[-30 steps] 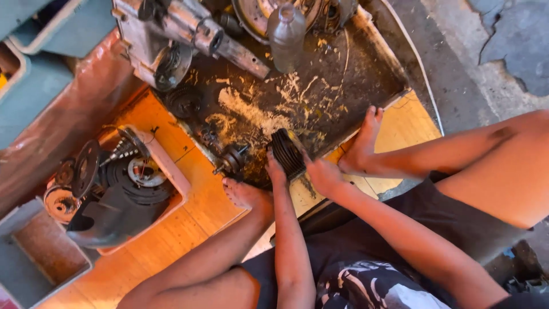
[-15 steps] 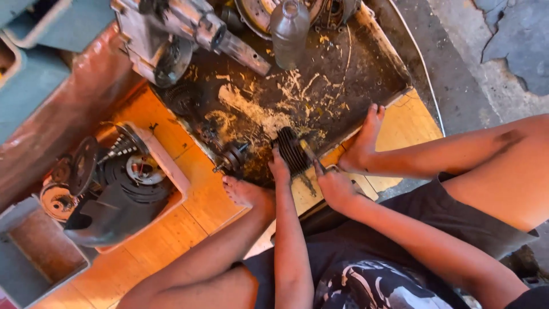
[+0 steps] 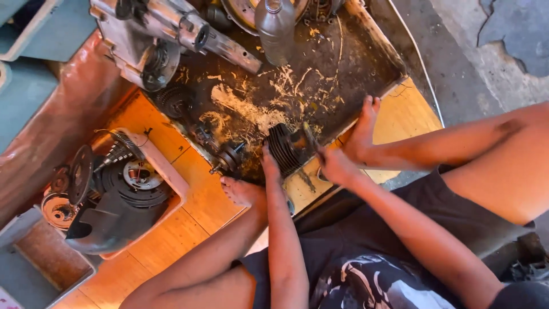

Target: The person scrubs a cylindrical engine part with a brush and then cleans a larger engine casing. They use a brush to scrub the grooves of the cylindrical part and then switch to cleaning the interior of the engine casing with their hands.

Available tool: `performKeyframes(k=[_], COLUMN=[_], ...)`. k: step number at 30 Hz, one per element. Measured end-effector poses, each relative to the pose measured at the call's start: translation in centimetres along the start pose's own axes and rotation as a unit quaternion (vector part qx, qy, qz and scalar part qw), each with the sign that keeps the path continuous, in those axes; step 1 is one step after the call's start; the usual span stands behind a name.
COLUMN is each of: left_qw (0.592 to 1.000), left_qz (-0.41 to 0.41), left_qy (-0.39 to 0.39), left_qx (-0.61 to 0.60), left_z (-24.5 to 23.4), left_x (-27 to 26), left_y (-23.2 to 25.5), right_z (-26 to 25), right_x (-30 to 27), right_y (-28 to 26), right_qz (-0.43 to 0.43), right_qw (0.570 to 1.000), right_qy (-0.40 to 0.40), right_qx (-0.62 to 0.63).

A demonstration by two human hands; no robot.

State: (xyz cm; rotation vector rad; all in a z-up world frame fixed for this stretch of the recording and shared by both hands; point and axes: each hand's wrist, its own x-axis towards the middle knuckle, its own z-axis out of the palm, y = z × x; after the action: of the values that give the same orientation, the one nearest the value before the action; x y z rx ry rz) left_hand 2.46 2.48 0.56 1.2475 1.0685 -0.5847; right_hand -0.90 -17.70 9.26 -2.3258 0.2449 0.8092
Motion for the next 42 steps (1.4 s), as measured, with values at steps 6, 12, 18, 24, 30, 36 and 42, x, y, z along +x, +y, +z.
performKeyframes(k=[6,12,18,24,30,36,42], left_qw=[0.999,0.999,0.999,0.999,0.999,0.999,1.000], left_qz=[0.002,-0.024,-0.015,-0.009,-0.012,-0.019,-0.019], left_qy=[-0.045,-0.046,-0.049,-0.035,-0.037,-0.033,-0.017], left_qx=[-0.021,0.004,-0.006,-0.005,0.003,0.001,0.002], left_z=[1.1,0.9,2.1,0.5,-3.2,-5.2,-7.7], left_x=[-1.0,-1.9,-0.8,-0.5,-0.3,-0.5,-1.2], left_y=[4.9,2.3,3.7,4.2,1.1,-0.1,-0.2], right_z=[-1.9,-1.3,-2.3,-2.1,-2.8,-3.0,2.7], right_x=[-3.3,3.4,0.3,-0.5,-0.4,-1.3,-0.9], right_y=[-0.1,-1.4,-2.3,-2.5,-4.8,-5.0,-1.7], right_qz=[0.012,0.011,0.000,0.020,0.013,-0.001,-0.056], right_qw=[0.994,0.989,0.985,0.985,0.980,0.980,0.995], right_qy=[-0.018,-0.030,-0.066,-0.077,-0.059,-0.045,-0.032], right_qx=[0.108,0.144,0.157,0.155,0.189,0.195,-0.077])
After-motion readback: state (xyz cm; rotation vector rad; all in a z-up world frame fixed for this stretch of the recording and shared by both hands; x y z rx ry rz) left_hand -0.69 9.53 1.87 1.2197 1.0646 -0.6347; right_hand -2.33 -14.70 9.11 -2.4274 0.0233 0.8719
